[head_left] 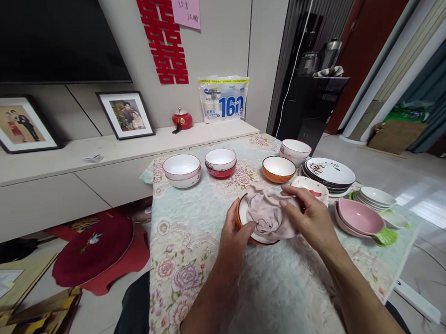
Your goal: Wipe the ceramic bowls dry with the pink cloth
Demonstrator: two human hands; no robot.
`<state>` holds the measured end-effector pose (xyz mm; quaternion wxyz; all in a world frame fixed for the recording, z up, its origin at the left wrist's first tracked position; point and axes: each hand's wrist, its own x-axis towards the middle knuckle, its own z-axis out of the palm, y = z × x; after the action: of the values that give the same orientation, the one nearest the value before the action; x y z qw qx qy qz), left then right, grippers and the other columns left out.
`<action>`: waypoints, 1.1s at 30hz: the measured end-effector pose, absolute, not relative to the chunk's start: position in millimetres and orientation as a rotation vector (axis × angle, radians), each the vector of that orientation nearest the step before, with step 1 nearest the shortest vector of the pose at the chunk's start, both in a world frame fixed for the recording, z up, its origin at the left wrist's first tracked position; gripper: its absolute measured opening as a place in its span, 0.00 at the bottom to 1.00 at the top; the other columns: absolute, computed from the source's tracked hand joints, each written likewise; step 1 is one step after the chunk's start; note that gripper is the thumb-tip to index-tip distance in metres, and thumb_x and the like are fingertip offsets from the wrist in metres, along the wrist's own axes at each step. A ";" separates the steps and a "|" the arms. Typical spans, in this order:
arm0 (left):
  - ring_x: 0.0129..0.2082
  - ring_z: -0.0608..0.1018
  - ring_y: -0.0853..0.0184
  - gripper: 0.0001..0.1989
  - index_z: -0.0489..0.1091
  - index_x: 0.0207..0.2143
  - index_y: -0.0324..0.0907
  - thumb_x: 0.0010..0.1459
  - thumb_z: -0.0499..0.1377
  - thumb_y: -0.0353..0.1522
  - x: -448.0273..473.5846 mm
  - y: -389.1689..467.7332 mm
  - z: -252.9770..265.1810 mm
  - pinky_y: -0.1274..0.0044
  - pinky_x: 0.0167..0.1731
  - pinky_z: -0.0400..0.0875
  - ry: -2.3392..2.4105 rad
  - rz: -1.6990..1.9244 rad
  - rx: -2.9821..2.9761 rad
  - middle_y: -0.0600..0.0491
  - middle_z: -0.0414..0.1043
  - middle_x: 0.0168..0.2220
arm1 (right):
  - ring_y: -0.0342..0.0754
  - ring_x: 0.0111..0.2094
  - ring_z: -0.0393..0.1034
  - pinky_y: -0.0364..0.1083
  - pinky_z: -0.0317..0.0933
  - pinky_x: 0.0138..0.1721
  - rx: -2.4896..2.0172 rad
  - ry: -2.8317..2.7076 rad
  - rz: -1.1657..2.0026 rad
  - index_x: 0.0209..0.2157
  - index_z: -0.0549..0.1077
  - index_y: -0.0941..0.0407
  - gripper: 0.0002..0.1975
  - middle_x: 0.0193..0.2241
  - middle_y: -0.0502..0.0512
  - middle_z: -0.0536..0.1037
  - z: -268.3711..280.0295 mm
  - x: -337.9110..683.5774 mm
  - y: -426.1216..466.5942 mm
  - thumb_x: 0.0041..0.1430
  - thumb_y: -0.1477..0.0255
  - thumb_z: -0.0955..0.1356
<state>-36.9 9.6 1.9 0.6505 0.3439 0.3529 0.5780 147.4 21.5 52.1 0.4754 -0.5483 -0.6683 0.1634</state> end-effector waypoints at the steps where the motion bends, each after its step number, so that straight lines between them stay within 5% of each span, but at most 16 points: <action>1: 0.64 0.66 0.55 0.35 0.58 0.64 0.46 0.54 0.63 0.29 -36.9 8.8 2.4 0.67 0.61 0.64 0.772 1.295 0.786 0.47 0.63 0.65 | 0.56 0.52 0.71 0.57 0.63 0.55 -1.252 -1.716 0.405 0.51 0.74 0.54 0.18 0.50 0.60 0.77 55.9 145.4 18.1 0.61 0.63 0.68; 5: 0.64 0.66 0.56 0.32 0.59 0.64 0.47 0.58 0.62 0.32 -36.8 3.9 7.2 0.66 0.63 0.61 0.799 1.274 0.822 0.49 0.63 0.65 | 0.58 0.61 0.62 0.60 0.59 0.60 -1.114 -1.981 0.214 0.58 0.69 0.52 0.21 0.61 0.62 0.67 58.6 134.3 11.5 0.63 0.69 0.67; 8: 0.66 0.63 0.55 0.31 0.59 0.64 0.46 0.59 0.61 0.35 -37.6 2.9 8.3 0.64 0.65 0.56 0.868 1.282 0.879 0.48 0.61 0.66 | 0.56 0.54 0.67 0.59 0.65 0.54 -1.133 -1.957 -0.009 0.55 0.71 0.55 0.18 0.52 0.65 0.72 52.1 128.5 13.4 0.63 0.74 0.66; 18: 0.64 0.65 0.51 0.30 0.63 0.60 0.41 0.57 0.61 0.39 -35.8 6.2 1.1 0.60 0.64 0.56 0.936 1.319 1.019 0.43 0.65 0.63 | 0.57 0.58 0.62 0.58 0.62 0.58 -1.213 -2.366 0.363 0.59 0.67 0.56 0.21 0.58 0.64 0.68 30.9 116.1 17.6 0.65 0.77 0.63; 24: 0.64 0.64 0.50 0.32 0.59 0.62 0.41 0.58 0.61 0.41 -37.3 6.3 -4.1 0.60 0.63 0.58 0.964 1.398 1.048 0.41 0.64 0.62 | 0.49 0.48 0.69 0.51 0.64 0.53 -1.060 -2.209 0.859 0.57 0.69 0.50 0.17 0.47 0.56 0.74 42.7 107.8 11.0 0.69 0.72 0.61; 27: 0.65 0.63 0.51 0.31 0.58 0.63 0.42 0.60 0.58 0.43 -39.3 6.5 -3.2 0.60 0.63 0.57 0.968 1.418 1.063 0.41 0.60 0.65 | 0.50 0.52 0.68 0.51 0.63 0.55 -0.927 -2.142 1.114 0.60 0.65 0.48 0.20 0.52 0.54 0.73 50.9 108.5 7.9 0.69 0.70 0.63; 33: 0.59 0.70 0.52 0.29 0.62 0.61 0.41 0.61 0.58 0.43 -43.4 7.1 0.4 0.62 0.59 0.63 1.069 1.478 0.972 0.43 0.70 0.57 | 0.53 0.61 0.59 0.53 0.56 0.60 -0.944 -2.470 0.816 0.59 0.67 0.49 0.26 0.60 0.56 0.67 46.9 108.1 3.0 0.59 0.77 0.70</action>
<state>-43.4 7.1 0.4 0.5121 0.4038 0.4444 0.6142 108.1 3.0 46.9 0.1859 -0.3350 -0.8771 0.2898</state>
